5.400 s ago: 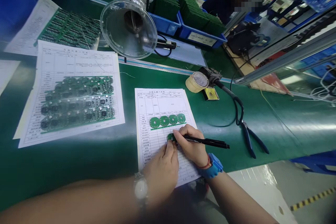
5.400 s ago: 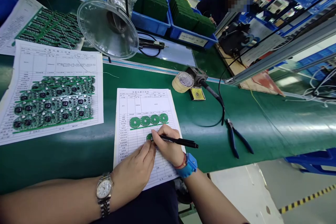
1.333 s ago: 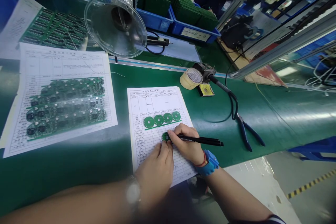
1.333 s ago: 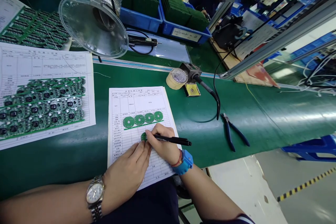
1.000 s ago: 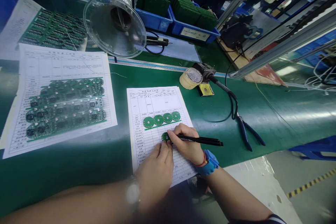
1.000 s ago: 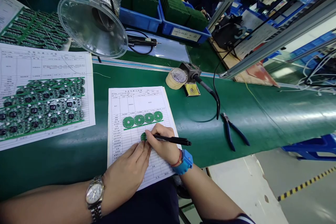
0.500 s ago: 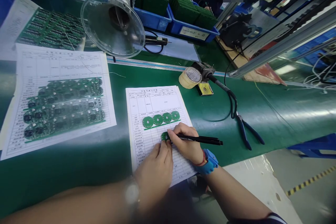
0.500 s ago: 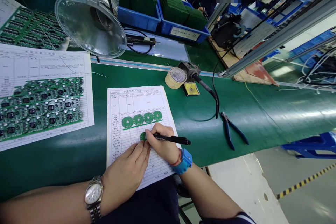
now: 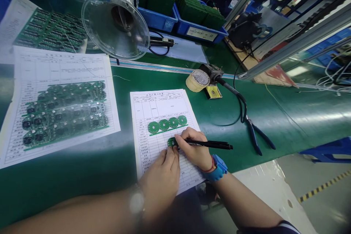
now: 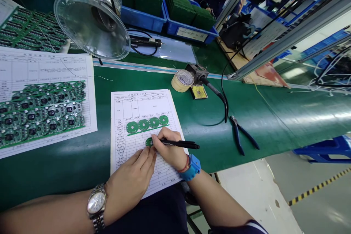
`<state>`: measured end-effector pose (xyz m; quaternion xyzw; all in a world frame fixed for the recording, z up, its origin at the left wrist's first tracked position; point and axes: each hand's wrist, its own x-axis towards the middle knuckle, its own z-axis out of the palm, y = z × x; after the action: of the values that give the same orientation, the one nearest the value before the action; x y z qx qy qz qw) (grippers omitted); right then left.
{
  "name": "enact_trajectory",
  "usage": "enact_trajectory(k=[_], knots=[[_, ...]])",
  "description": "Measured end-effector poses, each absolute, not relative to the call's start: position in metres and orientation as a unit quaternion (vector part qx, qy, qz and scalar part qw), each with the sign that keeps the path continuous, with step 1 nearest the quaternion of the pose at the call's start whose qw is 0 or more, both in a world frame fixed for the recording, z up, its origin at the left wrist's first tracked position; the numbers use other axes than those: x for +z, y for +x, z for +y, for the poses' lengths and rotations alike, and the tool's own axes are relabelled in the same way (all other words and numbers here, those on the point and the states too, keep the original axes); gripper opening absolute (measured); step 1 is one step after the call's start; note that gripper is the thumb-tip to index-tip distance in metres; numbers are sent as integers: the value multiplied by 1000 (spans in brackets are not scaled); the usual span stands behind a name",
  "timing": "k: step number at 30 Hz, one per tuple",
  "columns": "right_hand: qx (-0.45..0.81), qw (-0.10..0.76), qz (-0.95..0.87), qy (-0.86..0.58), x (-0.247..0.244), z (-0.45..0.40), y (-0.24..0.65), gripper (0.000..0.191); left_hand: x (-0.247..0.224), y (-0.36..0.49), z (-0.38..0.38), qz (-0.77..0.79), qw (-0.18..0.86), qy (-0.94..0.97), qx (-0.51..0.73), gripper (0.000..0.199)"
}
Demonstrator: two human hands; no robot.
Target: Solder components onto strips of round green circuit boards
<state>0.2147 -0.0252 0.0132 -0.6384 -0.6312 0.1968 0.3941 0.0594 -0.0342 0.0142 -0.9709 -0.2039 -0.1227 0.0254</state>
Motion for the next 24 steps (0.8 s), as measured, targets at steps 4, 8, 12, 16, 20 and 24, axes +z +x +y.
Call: enact_trajectory(k=[4, 8, 12, 16, 20, 24], knots=[[193, 399, -627, -640, 13, -25, 216, 32, 14, 60, -34, -206, 27, -970, -124, 36], [197, 392, -631, -640, 12, -25, 216, 31, 15, 60, -34, -209, 27, -970, -120, 36], [201, 394, -632, -637, 13, -24, 215, 32, 15, 60, -34, -207, 26, -972, -112, 36], [203, 390, -632, -639, 13, -24, 215, 31, 15, 60, -34, -200, 23, -973, -110, 36], [207, 392, -633, -635, 13, -25, 217, 32, 15, 59, -33, -203, 25, -972, -118, 36], [202, 401, -627, -636, 12, -25, 219, 31, 13, 60, -33, -206, 25, -970, -127, 36]])
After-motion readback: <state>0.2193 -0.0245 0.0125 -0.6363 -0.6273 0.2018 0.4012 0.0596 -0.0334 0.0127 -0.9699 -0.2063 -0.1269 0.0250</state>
